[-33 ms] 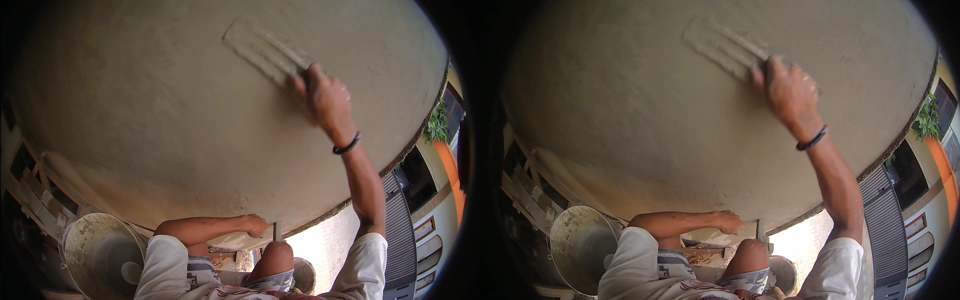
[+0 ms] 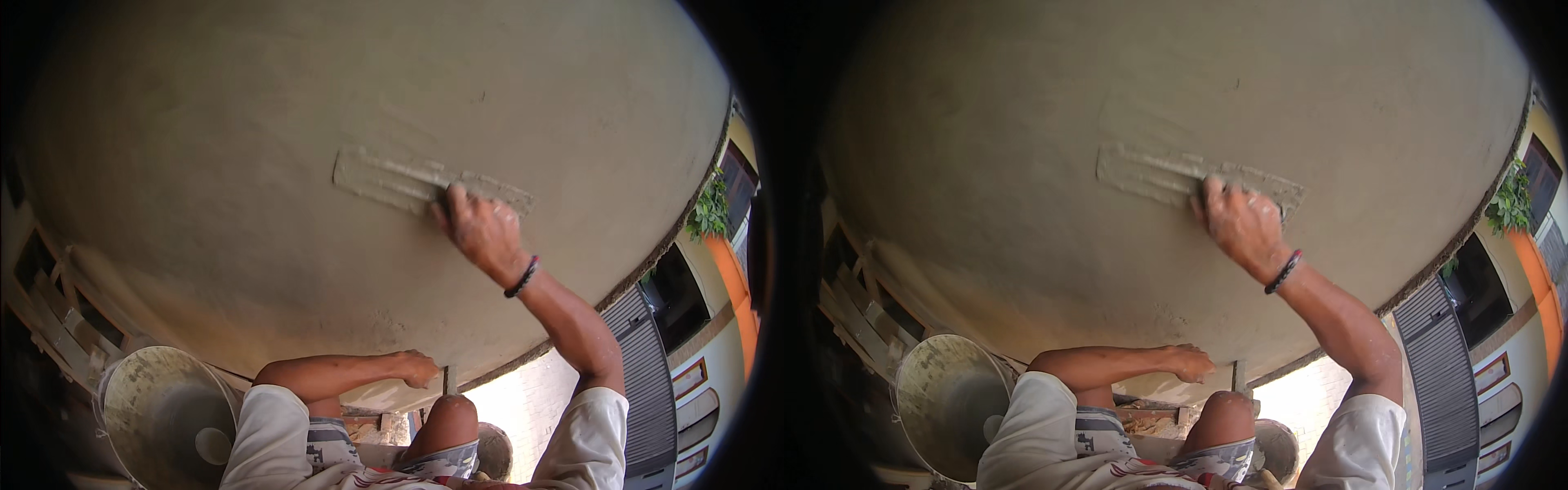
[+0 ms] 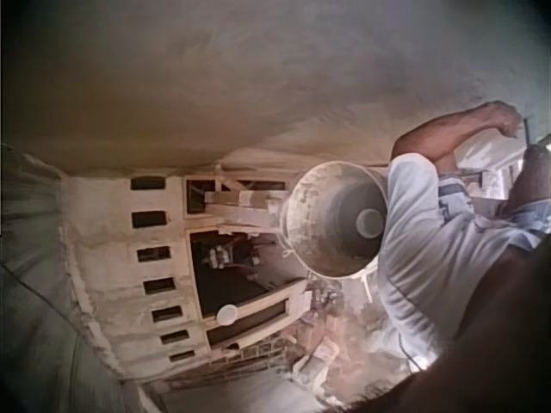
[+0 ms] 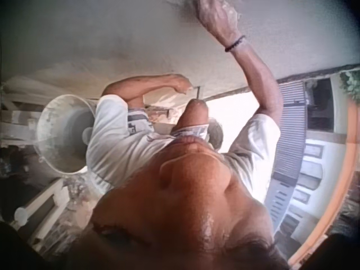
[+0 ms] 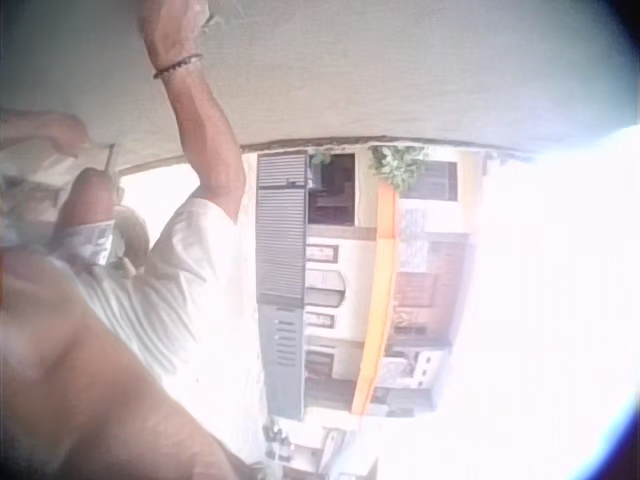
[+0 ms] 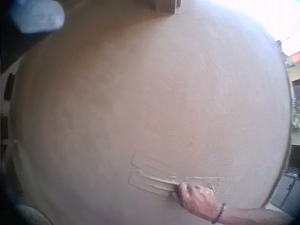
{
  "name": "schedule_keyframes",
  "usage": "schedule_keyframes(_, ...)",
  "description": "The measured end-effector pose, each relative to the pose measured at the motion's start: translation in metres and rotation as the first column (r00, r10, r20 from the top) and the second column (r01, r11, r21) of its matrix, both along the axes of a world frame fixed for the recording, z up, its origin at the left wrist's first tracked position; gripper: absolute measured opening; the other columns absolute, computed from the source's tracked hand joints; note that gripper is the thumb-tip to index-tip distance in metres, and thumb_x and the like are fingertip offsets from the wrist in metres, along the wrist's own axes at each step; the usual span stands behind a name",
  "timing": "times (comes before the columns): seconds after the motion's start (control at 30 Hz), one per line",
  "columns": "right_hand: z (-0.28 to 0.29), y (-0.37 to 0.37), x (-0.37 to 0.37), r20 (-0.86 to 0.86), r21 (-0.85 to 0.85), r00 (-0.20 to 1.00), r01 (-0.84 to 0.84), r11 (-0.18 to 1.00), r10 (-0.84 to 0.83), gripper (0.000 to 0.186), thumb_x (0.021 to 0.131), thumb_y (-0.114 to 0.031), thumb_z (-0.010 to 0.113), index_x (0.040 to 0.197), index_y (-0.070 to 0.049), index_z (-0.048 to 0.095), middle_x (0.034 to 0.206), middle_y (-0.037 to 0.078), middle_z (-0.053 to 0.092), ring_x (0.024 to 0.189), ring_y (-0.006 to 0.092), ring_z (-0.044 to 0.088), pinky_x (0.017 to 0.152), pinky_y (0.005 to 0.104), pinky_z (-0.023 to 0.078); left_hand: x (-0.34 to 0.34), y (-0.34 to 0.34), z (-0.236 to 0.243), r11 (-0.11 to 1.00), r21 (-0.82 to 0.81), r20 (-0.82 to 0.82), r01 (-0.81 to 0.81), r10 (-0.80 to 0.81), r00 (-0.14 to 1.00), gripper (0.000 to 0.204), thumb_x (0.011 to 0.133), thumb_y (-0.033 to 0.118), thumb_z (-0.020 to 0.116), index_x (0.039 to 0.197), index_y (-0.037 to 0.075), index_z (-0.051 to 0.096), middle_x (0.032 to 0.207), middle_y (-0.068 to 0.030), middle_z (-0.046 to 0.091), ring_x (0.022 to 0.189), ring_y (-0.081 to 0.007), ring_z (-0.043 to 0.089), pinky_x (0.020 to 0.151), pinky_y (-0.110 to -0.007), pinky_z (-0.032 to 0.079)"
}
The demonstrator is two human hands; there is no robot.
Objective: The person applies plaster to an exterior wall using a float and then smooths the surface, occasionally scooping more material from a bucket using a trowel.
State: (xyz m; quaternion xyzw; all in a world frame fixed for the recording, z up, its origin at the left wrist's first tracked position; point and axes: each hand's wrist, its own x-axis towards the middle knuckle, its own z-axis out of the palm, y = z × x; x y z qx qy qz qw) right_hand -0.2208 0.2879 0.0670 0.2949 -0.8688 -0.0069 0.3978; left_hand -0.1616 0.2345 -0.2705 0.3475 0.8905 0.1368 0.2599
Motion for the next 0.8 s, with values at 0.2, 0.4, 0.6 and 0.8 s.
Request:
schedule_keyframes(0.2, -0.044, 0.013, 0.022, 0.271, 0.192, 0.946, -0.236, 0.953, 0.180, 0.044, 0.089, -0.050, 0.055, 0.108, -0.011, 0.058, 0.085, 0.027, 0.064, 0.082, 0.0477, 0.063, 0.072, 0.0568, 0.050, 0.004, -0.010, 0.009, 0.997, 0.008, -0.016, -0.083, 0.083, 0.996, 0.030, 0.085, 0.023, 0.065, 0.108, 0.004, 0.067, 0.106, -0.0202, 0.067, 0.099, -0.0366, 0.065, 0.084, -0.046, 0.051)
schedule_keyframes(0.4, 0.260, 0.063, -0.049, -0.315, -0.436, 0.948, -0.101, 0.894, -0.047, 0.069, 0.085, -0.067, 0.054, 0.092, 0.001, 0.066, 0.065, 0.017, 0.061, 0.060, 0.0316, 0.061, 0.058, 0.0421, 0.046, 0.007, -0.018, 0.025, 0.999, 0.030, -0.040, -0.032, 0.033, 0.999, 0.039, 0.088, 0.030, 0.061, 0.118, 0.006, 0.062, 0.113, -0.0204, 0.065, 0.108, -0.0385, 0.061, 0.090, -0.049, 0.048)
schedule_keyframes(0.6, 0.287, -0.071, -0.038, -0.430, -0.092, 0.877, -0.277, 0.956, 0.213, 0.058, 0.090, -0.061, 0.050, 0.092, -0.005, 0.063, 0.058, 0.008, 0.054, 0.052, 0.0255, 0.055, 0.052, 0.0383, 0.043, -0.004, -0.011, 0.002, 0.999, 0.045, -0.051, -0.027, 0.030, 0.998, 0.033, 0.080, 0.022, 0.064, 0.106, 0.003, 0.068, 0.105, -0.0210, 0.067, 0.099, -0.0361, 0.065, 0.081, -0.047, 0.052)
schedule_keyframes(0.8, 0.029, -0.133, 0.032, -0.234, 0.404, 0.941, -0.135, 0.905, 0.245, 0.032, 0.091, -0.037, 0.059, 0.096, -0.005, 0.057, 0.069, 0.019, 0.063, 0.068, 0.0368, 0.067, 0.054, 0.0431, 0.055, -0.011, -0.010, -0.019, 0.991, 0.080, -0.080, -0.112, 0.118, 0.990, 0.026, 0.075, 0.014, 0.065, 0.096, -0.001, 0.072, 0.099, -0.0198, 0.070, 0.093, -0.0339, 0.068, 0.075, -0.047, 0.055)
